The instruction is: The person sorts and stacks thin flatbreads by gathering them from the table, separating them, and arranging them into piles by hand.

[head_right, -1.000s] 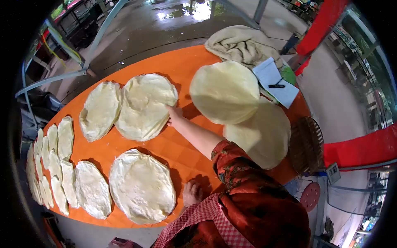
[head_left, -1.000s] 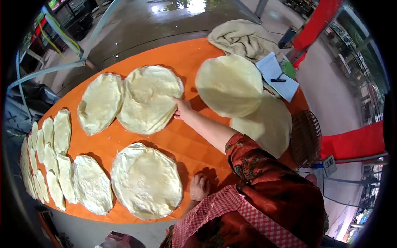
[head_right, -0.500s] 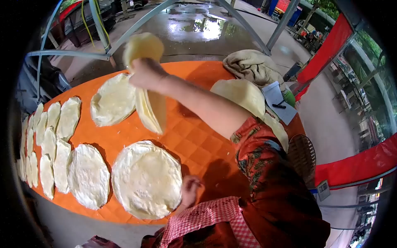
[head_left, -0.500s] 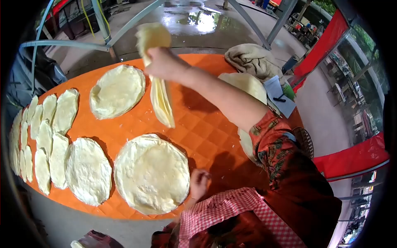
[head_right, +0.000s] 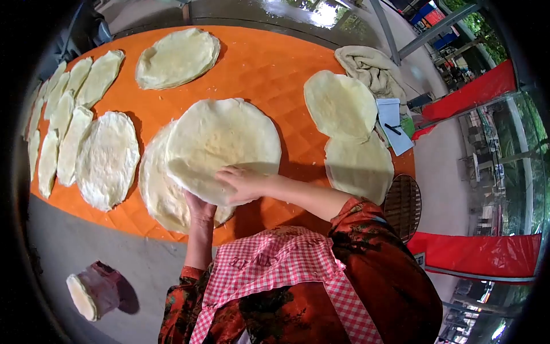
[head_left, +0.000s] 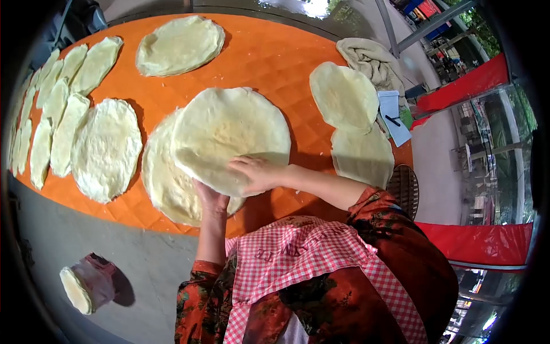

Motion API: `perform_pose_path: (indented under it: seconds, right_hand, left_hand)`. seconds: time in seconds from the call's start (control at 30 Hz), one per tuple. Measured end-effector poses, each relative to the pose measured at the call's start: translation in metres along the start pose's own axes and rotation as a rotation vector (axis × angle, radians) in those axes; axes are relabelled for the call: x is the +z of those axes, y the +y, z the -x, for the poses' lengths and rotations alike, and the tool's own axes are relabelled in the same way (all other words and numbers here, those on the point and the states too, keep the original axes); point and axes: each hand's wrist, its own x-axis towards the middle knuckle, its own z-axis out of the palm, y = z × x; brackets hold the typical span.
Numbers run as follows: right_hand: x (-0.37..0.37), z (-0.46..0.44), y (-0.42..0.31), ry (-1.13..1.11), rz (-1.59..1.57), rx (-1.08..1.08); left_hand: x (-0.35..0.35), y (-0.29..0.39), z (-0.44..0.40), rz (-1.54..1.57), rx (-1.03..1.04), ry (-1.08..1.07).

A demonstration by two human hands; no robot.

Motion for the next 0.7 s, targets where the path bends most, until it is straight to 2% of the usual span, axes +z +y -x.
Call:
perform_pose_path:
  seconds: [0.13,0.17,0.27,0.3,0.37,0.4,0.43,0.53,0.63,0.7]
  right_hand:
    - [-0.010,0.006,-0.005,0.099,-0.045,-0.046]
    - [-0.015,0.010,-0.020,0.176,0.064,-0.097]
    - [-0.005,0.007,-0.013,0.200,0.119,-0.119]
    - [-0.007,0.008,-0.008,0.182,-0.093,-0.084]
    - [-0.018,0.007,0.001,0.126,-0.299,-0.066]
    - [-0.021,0.006,0.003,0.101,-0.404,-0.053]
    - [-0.021,0.004,0.004,0.097,-0.431,0.040]
    - [-0.019,0.006,0.001,0.110,-0.395,0.068]
    - [-0.010,0.006,0.000,0.232,-0.231,-0.021]
    - [-0.012,0.002,-0.002,0.257,-0.313,0.057]
  left_hand:
    - [0.009,-0.001,0.001,-0.034,0.025,0.012]
    - [0.019,-0.001,0.003,-0.043,0.028,0.015]
    - [0.032,-0.003,0.010,-0.038,-0.019,-0.002]
    - [0.032,-0.002,0.011,-0.026,-0.037,-0.013]
    - [0.015,-0.001,0.010,-0.102,-0.043,-0.150]
    - [0.013,-0.002,0.013,-0.068,-0.058,-0.130]
    - [0.012,-0.003,0.016,-0.034,-0.071,-0.109]
    - [0.036,-0.006,0.029,0.003,-0.048,-0.025]
    - [0.039,-0.008,0.032,0.020,-0.047,-0.047]
    - [0.028,-0.009,0.028,-0.019,-0.047,-0.032]
